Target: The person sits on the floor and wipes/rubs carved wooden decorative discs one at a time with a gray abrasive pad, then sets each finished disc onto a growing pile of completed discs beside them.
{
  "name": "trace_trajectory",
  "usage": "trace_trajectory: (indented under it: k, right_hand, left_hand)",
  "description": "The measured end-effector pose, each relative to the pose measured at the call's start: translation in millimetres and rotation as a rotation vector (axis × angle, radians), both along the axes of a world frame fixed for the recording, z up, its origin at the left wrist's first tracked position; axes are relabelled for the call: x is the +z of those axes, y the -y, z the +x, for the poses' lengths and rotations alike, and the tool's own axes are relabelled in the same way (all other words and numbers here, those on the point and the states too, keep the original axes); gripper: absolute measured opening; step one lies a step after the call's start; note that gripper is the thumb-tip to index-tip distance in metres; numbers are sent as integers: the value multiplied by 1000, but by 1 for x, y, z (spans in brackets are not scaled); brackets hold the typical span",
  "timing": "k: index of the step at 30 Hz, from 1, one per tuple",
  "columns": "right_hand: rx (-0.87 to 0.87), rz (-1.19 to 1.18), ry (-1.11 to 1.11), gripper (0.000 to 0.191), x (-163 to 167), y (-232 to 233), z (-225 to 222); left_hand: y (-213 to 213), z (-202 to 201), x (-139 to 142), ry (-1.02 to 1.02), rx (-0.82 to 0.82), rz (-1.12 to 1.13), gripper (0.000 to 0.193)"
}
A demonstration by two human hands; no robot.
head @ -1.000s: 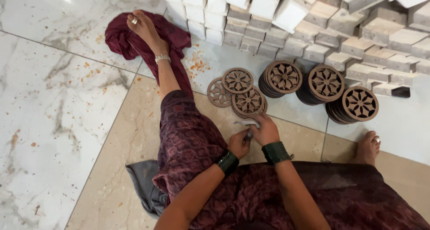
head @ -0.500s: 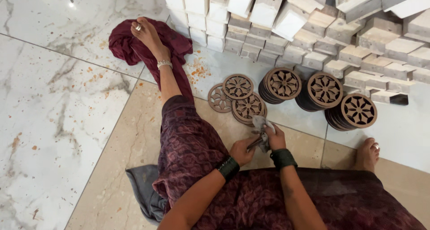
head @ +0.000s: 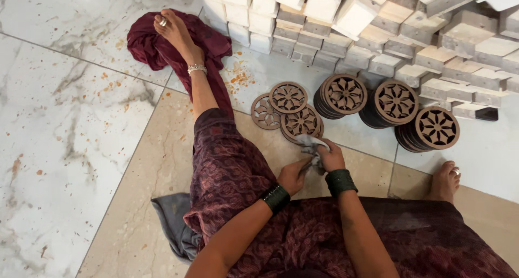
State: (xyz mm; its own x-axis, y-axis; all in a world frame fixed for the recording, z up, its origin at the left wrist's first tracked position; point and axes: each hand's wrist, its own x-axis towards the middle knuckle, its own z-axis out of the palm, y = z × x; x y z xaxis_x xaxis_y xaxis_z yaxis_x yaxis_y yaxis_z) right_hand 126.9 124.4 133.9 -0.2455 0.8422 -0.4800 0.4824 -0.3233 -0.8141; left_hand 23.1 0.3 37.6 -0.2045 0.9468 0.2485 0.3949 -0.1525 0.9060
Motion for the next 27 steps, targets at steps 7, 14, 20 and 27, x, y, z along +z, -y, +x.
trace_trajectory:
  k: [7,14,20,27]
  right_hand:
    - [-125,226,-223,52,-10,11,0]
    - [346,749,83,36,24,30,-24]
    - [185,580,0,38,3,12,-16]
    - [-73,210,-107,44,-8,8,-2]
  left_hand:
    - [-2,-11,18,9,-72,-188,47]
    - [-4,-6,2,42,100,-263,40]
    - [-6,-6,-3,75,67,-156,52]
    - [-6,-11,22,48,-61,-92,47]
